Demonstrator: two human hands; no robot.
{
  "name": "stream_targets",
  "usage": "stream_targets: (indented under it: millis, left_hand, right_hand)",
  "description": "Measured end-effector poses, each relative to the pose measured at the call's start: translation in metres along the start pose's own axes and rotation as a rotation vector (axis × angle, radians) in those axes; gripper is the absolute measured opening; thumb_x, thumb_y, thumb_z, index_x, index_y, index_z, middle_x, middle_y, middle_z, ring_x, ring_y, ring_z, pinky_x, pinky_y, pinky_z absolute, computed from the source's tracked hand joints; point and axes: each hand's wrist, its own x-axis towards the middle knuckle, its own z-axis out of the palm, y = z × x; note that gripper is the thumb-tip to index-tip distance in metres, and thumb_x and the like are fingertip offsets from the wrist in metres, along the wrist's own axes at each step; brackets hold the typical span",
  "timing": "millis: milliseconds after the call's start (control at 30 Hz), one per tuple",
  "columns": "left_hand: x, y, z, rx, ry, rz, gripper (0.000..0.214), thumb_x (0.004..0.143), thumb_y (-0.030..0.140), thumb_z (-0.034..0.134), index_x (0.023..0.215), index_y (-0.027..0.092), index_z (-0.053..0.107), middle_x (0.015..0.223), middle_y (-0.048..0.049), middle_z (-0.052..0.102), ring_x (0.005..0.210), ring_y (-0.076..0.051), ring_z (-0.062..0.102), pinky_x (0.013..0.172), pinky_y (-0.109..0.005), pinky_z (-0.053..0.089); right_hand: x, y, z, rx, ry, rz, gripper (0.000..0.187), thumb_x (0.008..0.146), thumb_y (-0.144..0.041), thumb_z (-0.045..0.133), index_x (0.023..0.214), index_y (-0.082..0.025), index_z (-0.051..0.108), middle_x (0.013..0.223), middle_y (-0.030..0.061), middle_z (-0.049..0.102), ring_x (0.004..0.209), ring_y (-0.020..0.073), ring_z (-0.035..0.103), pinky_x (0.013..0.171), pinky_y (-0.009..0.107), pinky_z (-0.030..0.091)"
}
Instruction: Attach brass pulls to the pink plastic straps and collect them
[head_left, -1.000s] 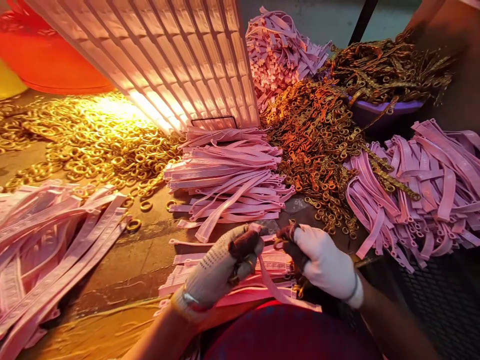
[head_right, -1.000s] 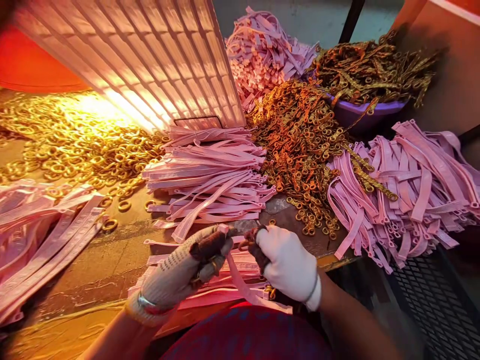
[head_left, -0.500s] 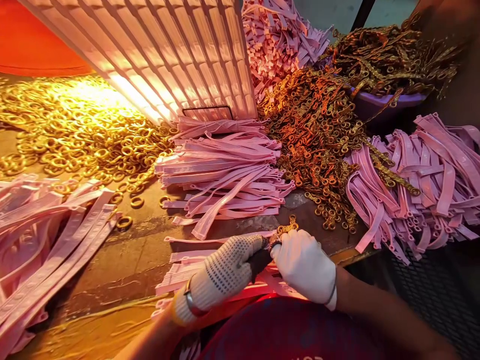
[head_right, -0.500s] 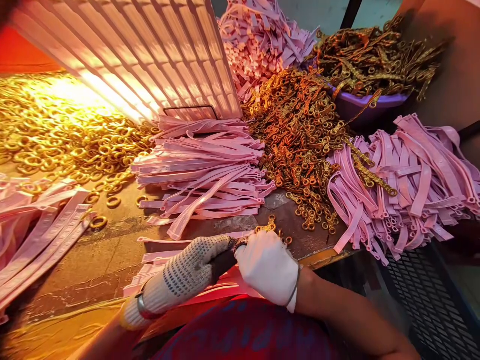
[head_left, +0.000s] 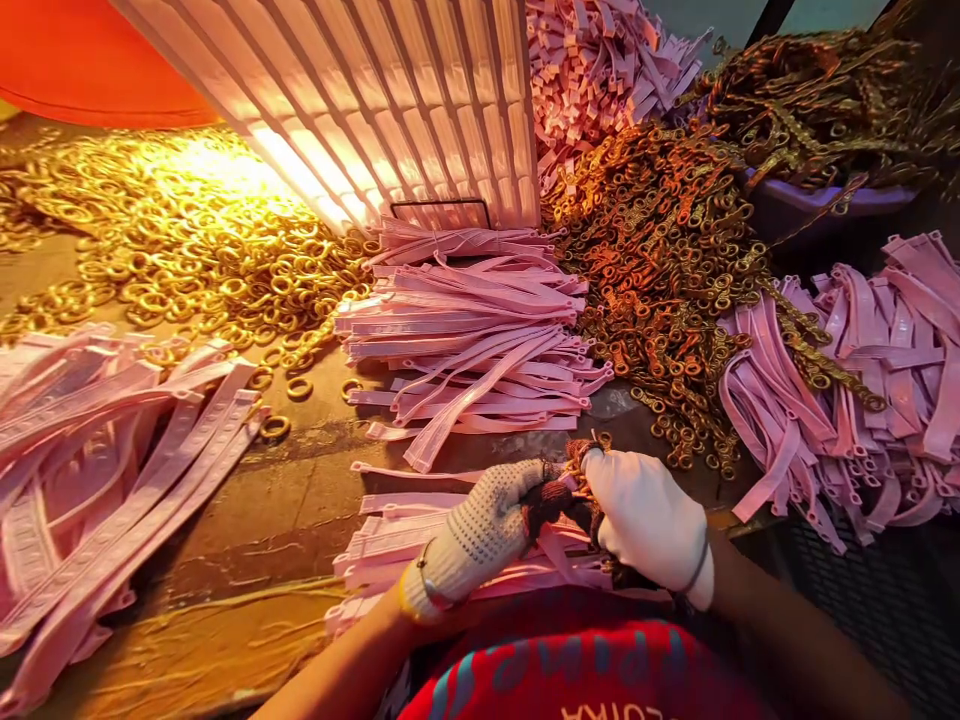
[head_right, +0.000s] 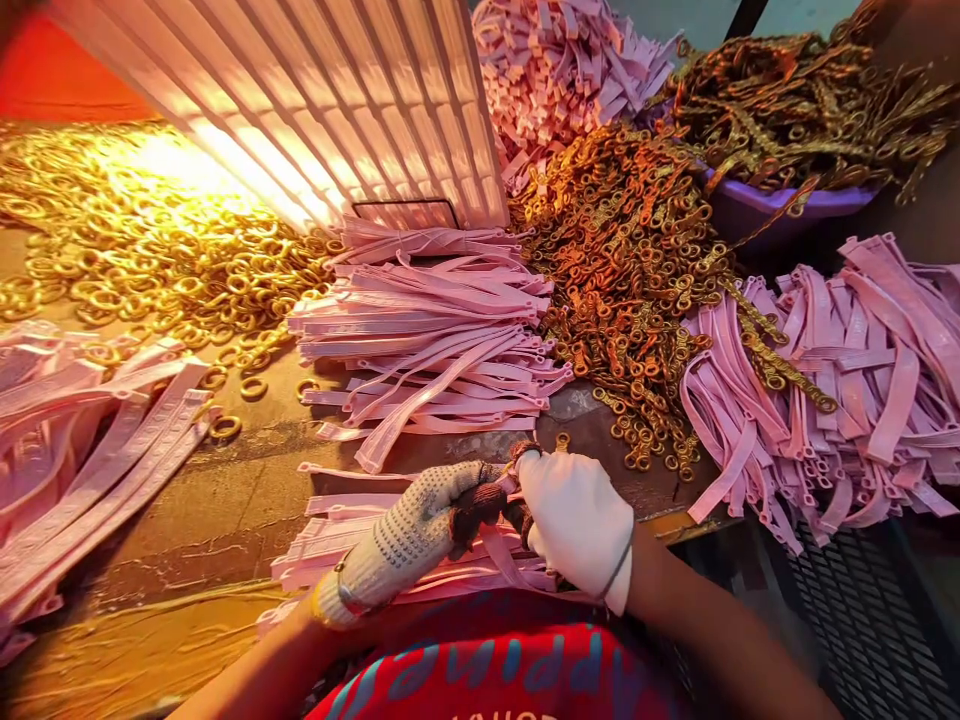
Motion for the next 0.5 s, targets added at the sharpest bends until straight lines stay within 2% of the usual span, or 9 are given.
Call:
stream_targets:
  millis: [67,133,200,233,300,367,433,500]
  left_hand:
    - [-0.002,0.0,0.003,0.131,0.034,0.078,0.038,0.097,0.043,0.051,0.085,0.014,0.071,0.072,-0.0039,0.068,0.058,-0.012,0.053,0.057,-0.021,0.043]
    - [-0.003,-0.006,0.005,0.217,0.051,0.094,0.038,0.097,0.041,0.051,0.079,0.014,0.071,0.069,-0.0041,0.068,0.06,-0.013,0.055,0.061,-0.023,0.044]
    - [-0.004,-0.014,0.009,0.264,0.048,0.096,0.037,0.096,0.039,0.052,0.076,0.015,0.072,0.069,-0.0046,0.069,0.063,-0.015,0.058,0.064,-0.024,0.046]
    - [-0.004,-0.018,0.01,0.275,0.039,0.109,0.033,0.095,0.036,0.053,0.079,0.015,0.073,0.074,-0.0056,0.072,0.068,-0.017,0.061,0.068,-0.025,0.047]
    - [-0.001,-0.022,0.012,0.272,0.004,0.154,0.025,0.091,0.029,0.055,0.088,0.015,0.076,0.085,-0.007,0.075,0.078,-0.02,0.066,0.077,-0.029,0.05]
    - [0.004,-0.017,0.011,0.218,-0.064,0.186,0.023,0.089,0.025,0.057,0.092,0.015,0.077,0.088,-0.0066,0.076,0.081,-0.02,0.067,0.081,-0.029,0.051]
    - [0.005,-0.005,0.004,0.119,-0.158,0.16,0.022,0.088,0.025,0.057,0.091,0.014,0.077,0.085,-0.0057,0.076,0.074,-0.017,0.065,0.073,-0.025,0.052]
    - [-0.001,0.008,-0.012,-0.036,-0.215,0.051,0.021,0.086,0.027,0.062,0.094,0.016,0.078,0.081,-0.0048,0.075,0.06,-0.014,0.06,0.055,-0.021,0.049]
  right_hand:
    - [0.004,0.001,0.004,0.005,-0.067,0.019,0.027,0.069,-0.005,0.056,0.092,-0.019,0.057,0.07,0.005,0.066,0.061,0.0226,0.063,0.052,0.033,0.031]
    - [0.005,-0.001,0.012,0.009,-0.037,-0.052,0.019,0.074,-0.01,0.057,0.09,-0.018,0.057,0.067,0.0049,0.065,0.058,0.0221,0.062,0.051,0.033,0.028]
    - [0.0,-0.004,0.024,-0.021,0.09,-0.147,0.006,0.078,-0.018,0.058,0.084,-0.018,0.056,0.062,0.0051,0.062,0.053,0.0216,0.059,0.049,0.034,0.025]
    - [-0.003,-0.007,0.03,-0.049,0.176,-0.183,0.005,0.081,-0.023,0.058,0.079,-0.019,0.055,0.058,0.005,0.059,0.05,0.0213,0.056,0.049,0.034,0.023]
    - [-0.009,-0.01,0.039,-0.108,0.335,-0.227,0.019,0.086,-0.033,0.057,0.073,-0.021,0.052,0.053,0.0046,0.055,0.045,0.0204,0.05,0.049,0.034,0.02]
    - [-0.013,-0.01,0.043,-0.144,0.417,-0.262,0.024,0.089,-0.038,0.056,0.072,-0.022,0.05,0.052,0.0034,0.052,0.043,0.0188,0.046,0.05,0.034,0.019]
    - [-0.014,-0.006,0.039,-0.166,0.433,-0.292,0.022,0.091,-0.03,0.057,0.073,-0.022,0.048,0.052,0.0017,0.051,0.044,0.0169,0.045,0.051,0.033,0.018]
    - [-0.014,0.005,0.031,-0.17,0.44,-0.293,0.016,0.088,-0.017,0.054,0.074,-0.022,0.047,0.054,0.001,0.051,0.045,0.0161,0.044,0.051,0.033,0.018]
